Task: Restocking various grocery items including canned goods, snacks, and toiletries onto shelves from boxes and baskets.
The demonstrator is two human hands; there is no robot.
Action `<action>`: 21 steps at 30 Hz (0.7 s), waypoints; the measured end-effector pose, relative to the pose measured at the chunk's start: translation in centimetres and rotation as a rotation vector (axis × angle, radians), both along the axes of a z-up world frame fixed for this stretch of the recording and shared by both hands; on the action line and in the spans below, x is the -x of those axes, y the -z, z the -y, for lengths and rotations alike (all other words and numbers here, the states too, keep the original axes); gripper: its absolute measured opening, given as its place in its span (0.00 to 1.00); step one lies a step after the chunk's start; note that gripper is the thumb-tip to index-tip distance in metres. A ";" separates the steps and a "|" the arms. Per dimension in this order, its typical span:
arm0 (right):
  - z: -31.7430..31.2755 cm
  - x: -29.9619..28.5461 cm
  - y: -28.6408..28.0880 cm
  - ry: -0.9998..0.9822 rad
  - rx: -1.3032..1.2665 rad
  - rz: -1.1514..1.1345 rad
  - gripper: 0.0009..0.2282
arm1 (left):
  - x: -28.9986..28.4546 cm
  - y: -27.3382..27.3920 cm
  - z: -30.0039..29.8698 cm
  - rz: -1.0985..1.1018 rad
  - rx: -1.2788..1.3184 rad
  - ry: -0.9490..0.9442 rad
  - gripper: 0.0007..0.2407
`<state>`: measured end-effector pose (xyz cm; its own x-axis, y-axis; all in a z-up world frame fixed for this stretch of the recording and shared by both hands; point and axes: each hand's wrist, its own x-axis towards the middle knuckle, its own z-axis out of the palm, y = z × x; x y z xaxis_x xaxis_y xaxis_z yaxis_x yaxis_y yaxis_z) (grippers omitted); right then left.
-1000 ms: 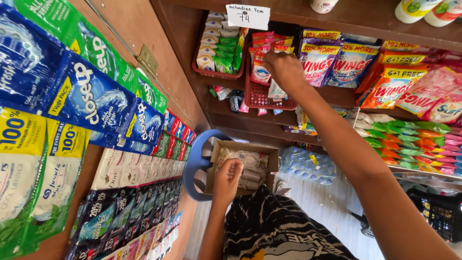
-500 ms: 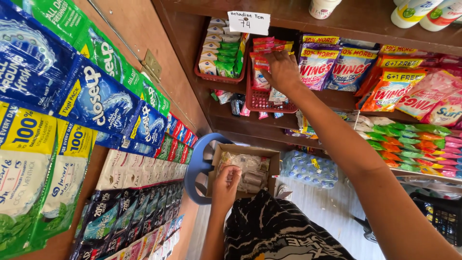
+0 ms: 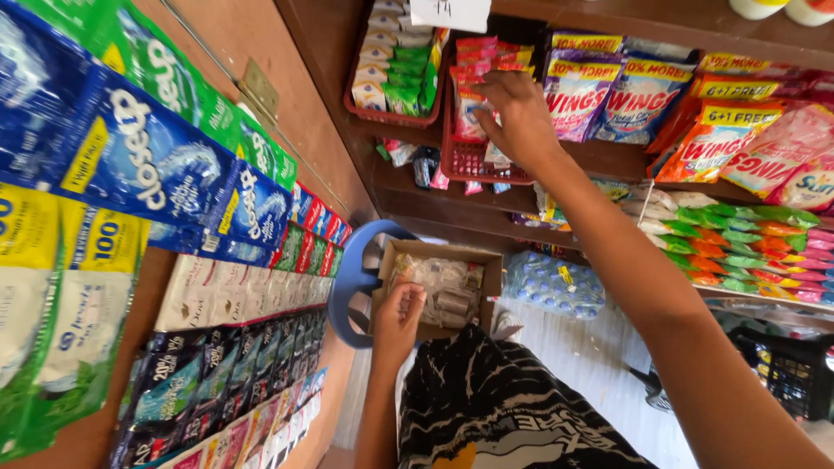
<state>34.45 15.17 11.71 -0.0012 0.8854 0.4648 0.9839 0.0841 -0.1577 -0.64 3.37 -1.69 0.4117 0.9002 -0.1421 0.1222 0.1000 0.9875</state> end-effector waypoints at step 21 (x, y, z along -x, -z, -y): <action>25.8 11.7 22.9 0.150 0.640 -0.917 0.07 | -6.4 41.1 4.9 -0.497 0.002 0.294 0.06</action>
<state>22.80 -10.61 -11.23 0.2338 0.9234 -0.3045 0.4679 -0.3814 -0.7973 5.77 -1.51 -42.75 0.5283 0.7573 -0.3838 0.5940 -0.0066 0.8045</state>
